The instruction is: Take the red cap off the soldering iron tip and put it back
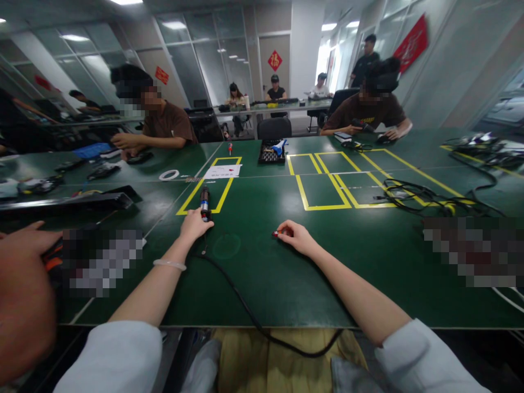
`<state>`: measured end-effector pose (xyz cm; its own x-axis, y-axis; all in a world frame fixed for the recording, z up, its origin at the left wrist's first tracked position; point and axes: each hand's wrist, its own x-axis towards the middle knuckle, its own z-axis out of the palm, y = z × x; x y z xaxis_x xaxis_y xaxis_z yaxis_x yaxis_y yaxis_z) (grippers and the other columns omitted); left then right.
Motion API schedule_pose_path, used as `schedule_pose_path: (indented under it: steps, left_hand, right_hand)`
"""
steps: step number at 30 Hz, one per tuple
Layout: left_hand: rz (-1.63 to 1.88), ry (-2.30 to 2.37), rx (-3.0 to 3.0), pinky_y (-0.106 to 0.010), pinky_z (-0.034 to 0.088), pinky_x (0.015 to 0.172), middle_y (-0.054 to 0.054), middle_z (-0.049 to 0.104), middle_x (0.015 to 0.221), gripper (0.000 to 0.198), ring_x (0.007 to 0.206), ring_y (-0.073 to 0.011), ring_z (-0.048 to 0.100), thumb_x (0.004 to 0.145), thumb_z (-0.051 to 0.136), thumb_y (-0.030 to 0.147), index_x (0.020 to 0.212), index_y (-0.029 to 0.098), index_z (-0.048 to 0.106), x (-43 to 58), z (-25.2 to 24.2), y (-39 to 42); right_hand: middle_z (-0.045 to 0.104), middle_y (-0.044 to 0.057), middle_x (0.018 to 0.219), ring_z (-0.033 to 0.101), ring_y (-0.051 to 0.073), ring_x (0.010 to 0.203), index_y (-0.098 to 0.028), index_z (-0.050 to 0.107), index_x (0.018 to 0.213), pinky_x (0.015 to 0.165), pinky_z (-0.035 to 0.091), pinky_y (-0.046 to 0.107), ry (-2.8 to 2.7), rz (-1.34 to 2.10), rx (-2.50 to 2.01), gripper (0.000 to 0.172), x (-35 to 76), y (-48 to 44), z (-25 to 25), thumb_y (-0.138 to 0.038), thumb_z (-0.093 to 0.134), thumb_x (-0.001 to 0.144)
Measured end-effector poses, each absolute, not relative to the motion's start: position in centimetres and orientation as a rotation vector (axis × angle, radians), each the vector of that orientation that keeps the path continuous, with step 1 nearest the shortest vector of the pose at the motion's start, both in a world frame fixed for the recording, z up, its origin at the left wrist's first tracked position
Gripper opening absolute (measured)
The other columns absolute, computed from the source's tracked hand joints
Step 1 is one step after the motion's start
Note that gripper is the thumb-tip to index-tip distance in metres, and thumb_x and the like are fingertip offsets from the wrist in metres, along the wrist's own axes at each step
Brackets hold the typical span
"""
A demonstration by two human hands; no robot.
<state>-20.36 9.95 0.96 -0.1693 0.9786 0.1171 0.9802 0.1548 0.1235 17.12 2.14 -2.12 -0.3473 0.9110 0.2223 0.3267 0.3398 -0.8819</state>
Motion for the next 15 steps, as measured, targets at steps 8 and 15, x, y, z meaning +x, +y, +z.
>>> schedule_pose_path:
  steps: [8, 15]
  left_hand:
    - [-0.35, -2.22, -2.218, -0.036, 0.05, 0.081, -0.012, 0.053, 0.116, 0.059, 0.104, -0.0288, 0.057, 0.073, 0.059, 0.044, 0.126, 0.02, 0.05, -12.3, 0.6, 6.3]
    - [-0.457, -2.007, -2.477, -0.033, 0.048, 0.083, -0.011, 0.051, 0.12, 0.066, 0.108, -0.0258, 0.054, 0.075, 0.061, 0.039, 0.135, 0.021, 0.042, -5.5, 0.6, 2.9]
  right_hand:
    - [0.054, -0.003, 0.072, 0.047, 0.011, 0.062, -0.017, 0.057, 0.092, 0.061, 0.039, 0.024, -1.808, 0.955, -1.053, 0.014, 17.0, 2.1, -2.2, -0.024, 0.059, 0.08]
    - [0.058, 0.0, 0.081, 0.05, 0.012, 0.067, -0.019, 0.057, 0.089, 0.064, 0.041, 0.024, -1.856, 0.871, -1.022, 0.009, 17.0, 2.5, -2.8, -0.025, 0.057, 0.083]
